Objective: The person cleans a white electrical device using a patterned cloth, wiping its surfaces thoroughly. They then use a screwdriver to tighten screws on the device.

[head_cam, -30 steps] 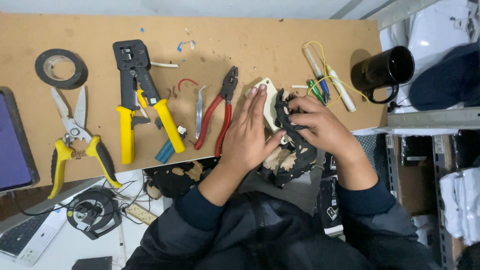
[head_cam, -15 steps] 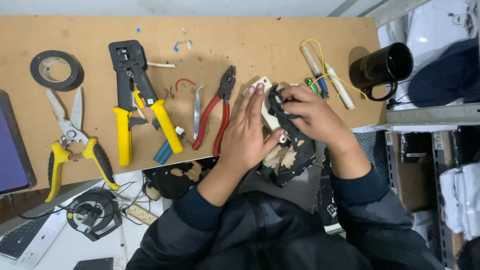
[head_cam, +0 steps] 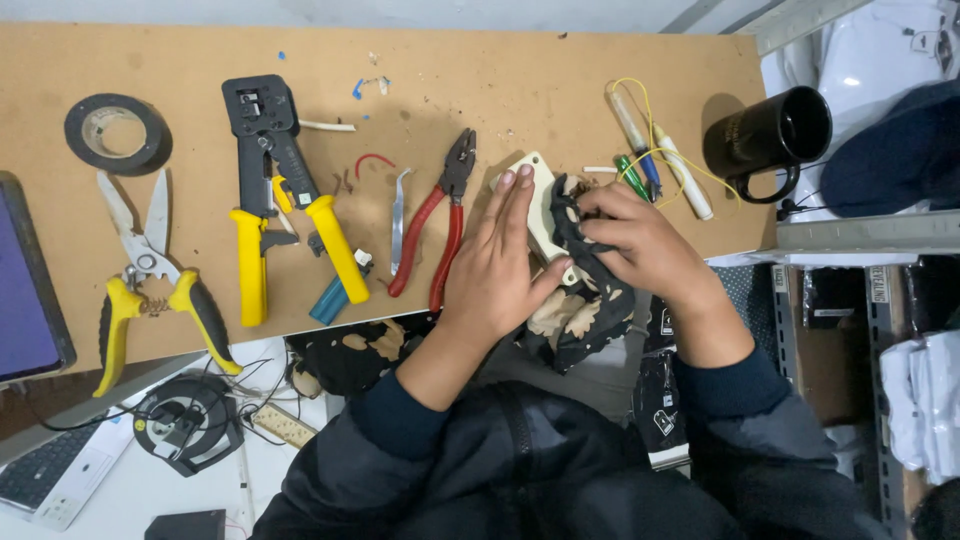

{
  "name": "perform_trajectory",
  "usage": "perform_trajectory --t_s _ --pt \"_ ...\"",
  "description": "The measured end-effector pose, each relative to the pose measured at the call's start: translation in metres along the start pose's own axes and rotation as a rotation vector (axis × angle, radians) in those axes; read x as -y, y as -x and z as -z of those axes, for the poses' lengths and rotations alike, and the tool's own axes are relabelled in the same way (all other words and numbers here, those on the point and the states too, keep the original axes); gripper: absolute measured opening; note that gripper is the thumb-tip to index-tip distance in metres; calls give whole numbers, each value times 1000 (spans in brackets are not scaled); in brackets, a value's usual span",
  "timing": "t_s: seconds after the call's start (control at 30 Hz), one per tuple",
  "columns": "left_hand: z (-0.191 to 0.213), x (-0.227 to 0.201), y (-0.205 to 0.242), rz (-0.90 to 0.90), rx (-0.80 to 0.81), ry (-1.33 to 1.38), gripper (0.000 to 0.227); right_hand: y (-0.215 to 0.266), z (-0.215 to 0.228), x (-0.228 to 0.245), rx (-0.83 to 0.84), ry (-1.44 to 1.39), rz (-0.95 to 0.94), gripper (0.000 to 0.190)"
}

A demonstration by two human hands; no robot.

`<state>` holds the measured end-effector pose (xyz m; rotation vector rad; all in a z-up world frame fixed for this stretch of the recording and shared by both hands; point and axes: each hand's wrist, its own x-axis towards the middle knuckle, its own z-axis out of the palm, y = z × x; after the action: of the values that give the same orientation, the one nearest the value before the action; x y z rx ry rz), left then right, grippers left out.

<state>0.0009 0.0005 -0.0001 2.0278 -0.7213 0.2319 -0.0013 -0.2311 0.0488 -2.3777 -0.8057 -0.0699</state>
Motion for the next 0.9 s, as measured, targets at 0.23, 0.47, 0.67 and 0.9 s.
perform_trajectory --t_s 0.23,0.47,0.67,0.9 --pt "0 -1 1 6 -6 -6 97 -18 -7 -1 -35 3 42 11" --pt "0 -1 1 -2 -32 -30 96 -2 -9 -8 -21 -23 20 19" --pt "0 -3 1 -5 -29 -8 95 4 -5 0 -25 -48 -7 18" --pt "1 -2 -2 -13 -27 -29 93 -4 0 2 -5 -44 9 18"
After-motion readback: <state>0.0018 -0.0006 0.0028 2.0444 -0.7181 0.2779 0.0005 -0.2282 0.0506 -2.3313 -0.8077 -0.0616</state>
